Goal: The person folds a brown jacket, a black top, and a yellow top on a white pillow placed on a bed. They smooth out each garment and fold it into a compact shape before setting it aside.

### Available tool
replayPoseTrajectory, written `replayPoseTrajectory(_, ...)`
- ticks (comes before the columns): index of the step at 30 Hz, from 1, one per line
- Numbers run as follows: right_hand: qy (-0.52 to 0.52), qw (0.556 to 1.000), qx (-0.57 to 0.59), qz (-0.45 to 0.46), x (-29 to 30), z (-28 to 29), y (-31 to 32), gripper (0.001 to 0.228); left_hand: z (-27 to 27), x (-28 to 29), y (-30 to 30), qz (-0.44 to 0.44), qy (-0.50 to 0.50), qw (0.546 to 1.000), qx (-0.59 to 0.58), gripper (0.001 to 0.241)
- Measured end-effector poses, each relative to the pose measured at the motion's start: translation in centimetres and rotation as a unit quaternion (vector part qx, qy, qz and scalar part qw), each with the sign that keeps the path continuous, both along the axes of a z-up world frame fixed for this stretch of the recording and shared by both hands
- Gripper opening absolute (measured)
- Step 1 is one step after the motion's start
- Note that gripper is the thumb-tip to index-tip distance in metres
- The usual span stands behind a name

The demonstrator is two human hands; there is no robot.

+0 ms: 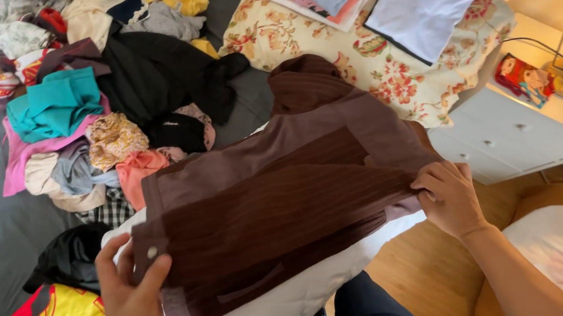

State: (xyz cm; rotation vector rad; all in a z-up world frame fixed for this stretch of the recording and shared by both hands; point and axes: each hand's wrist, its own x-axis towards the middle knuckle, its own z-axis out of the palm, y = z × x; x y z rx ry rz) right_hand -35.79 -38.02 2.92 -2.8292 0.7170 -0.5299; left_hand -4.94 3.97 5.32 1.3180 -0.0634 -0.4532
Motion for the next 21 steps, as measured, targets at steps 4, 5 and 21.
replayPoseTrajectory(4,0.015,0.999,-0.043,-0.026,-2.6,-0.3,1.4,0.022,-3.5,-2.7,2.2,-0.023,-0.016,0.989,0.143,0.092)
replayPoseTrajectory(5,0.014,0.998,-0.045,-0.03,-3.1,-1.5,1.6,0.022,-4.8,-3.2,2.1,-0.027,-0.017,0.989,0.141,0.092)
replayPoseTrajectory(21,0.092,0.905,0.204,-0.362,0.8,-4.4,2.4,0.039,-6.3,-4.4,2.3,-0.107,0.019,0.876,0.47,0.108)
